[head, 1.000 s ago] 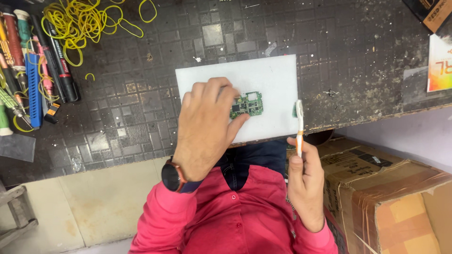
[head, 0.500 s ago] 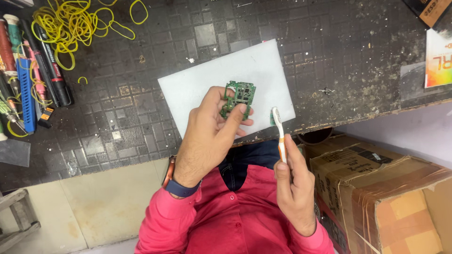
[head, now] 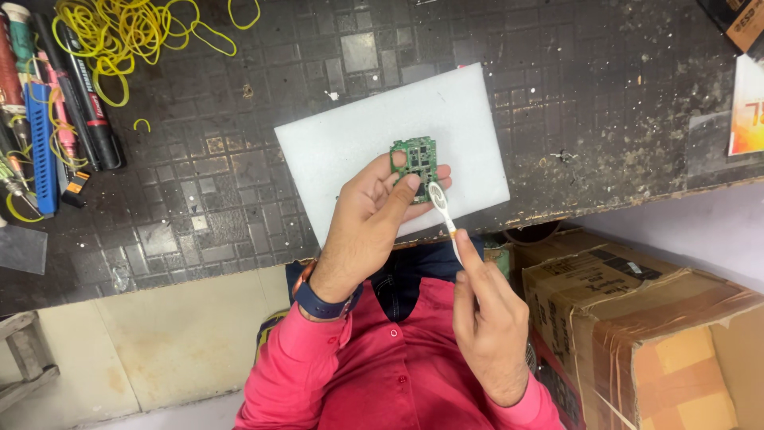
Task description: The person cleans a small green circuit board using a toothbrush and a liquid cleaner. They apply the liquid to the brush, scrub the board, and then wipe it with a cloth.
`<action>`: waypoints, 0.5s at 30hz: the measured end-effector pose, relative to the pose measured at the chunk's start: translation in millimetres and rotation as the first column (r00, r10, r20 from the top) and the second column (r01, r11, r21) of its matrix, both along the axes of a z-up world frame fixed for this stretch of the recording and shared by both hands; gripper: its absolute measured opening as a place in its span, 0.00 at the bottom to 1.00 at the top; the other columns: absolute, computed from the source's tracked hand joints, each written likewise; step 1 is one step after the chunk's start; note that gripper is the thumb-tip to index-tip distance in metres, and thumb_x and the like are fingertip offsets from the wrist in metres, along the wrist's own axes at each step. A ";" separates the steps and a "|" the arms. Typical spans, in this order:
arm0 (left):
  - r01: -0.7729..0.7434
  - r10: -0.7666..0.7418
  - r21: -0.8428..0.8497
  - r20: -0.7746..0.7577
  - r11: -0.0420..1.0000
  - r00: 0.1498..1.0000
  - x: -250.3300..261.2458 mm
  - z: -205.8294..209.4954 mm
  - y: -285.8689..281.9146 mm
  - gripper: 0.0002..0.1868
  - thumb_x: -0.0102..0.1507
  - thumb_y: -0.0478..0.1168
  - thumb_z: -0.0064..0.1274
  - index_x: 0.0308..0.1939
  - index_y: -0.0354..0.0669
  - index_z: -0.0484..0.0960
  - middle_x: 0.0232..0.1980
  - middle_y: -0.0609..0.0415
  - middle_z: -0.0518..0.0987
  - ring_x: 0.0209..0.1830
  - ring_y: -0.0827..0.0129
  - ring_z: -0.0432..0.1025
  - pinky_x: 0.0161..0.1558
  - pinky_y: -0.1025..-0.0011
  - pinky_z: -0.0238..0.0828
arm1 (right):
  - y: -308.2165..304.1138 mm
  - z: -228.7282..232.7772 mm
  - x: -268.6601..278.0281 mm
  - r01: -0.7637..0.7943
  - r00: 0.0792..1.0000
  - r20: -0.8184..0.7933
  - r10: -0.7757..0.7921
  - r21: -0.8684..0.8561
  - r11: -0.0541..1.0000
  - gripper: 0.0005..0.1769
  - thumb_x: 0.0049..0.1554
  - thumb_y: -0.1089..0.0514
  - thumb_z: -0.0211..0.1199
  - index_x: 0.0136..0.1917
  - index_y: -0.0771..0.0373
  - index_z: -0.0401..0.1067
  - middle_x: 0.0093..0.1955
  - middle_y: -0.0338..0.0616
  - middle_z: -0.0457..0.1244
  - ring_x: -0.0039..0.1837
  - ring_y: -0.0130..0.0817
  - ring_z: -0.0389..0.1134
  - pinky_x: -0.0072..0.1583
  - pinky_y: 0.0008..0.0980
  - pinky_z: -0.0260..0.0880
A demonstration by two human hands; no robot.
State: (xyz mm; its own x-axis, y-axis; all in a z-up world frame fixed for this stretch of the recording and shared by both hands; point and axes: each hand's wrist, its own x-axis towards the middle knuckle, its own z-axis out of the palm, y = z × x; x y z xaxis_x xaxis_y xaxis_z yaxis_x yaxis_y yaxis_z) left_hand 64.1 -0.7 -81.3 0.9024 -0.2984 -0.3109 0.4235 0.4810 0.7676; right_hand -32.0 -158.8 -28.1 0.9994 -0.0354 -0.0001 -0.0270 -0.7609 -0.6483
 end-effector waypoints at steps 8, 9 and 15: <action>0.006 -0.006 -0.004 -0.002 1.000 1.000 -3.2 -4.1 -1.1 0.15 0.75 0.32 0.40 0.63 0.30 0.73 0.60 0.45 0.79 0.61 0.65 0.75 0.65 0.61 0.78 | 5.7 -0.2 8.7 -0.015 1.000 -0.022 0.016 0.013 1.000 0.33 0.60 0.75 0.55 0.77 0.62 0.62 0.38 0.52 0.59 0.37 0.40 0.63 0.43 0.34 0.68; 0.011 -0.011 0.011 -0.008 1.000 1.000 -3.5 -3.9 -0.6 0.15 0.74 0.32 0.40 0.63 0.30 0.73 0.60 0.46 0.80 0.61 0.65 0.75 0.65 0.62 0.78 | 6.5 1.1 8.6 -0.018 0.999 -0.028 0.018 -0.002 1.000 0.34 0.59 0.75 0.55 0.77 0.62 0.62 0.38 0.52 0.59 0.37 0.41 0.64 0.43 0.35 0.68; 0.004 -0.003 0.042 -0.004 0.999 1.000 -2.9 -3.5 -1.0 0.15 0.74 0.33 0.40 0.63 0.31 0.73 0.60 0.47 0.81 0.61 0.67 0.76 0.65 0.65 0.77 | 9.3 14.9 5.6 -0.021 0.997 -0.070 0.018 -0.040 0.999 0.34 0.58 0.73 0.56 0.77 0.61 0.62 0.39 0.53 0.61 0.37 0.43 0.65 0.43 0.38 0.68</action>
State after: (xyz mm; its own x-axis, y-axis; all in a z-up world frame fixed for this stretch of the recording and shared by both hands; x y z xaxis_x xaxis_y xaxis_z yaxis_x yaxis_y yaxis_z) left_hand 61.2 -1.7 -84.8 0.9001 -0.2882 -0.3267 0.4282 0.4471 0.7854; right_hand -26.5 -149.5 -13.2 0.9975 -0.0175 -0.0689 -0.0562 -0.7871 -0.6143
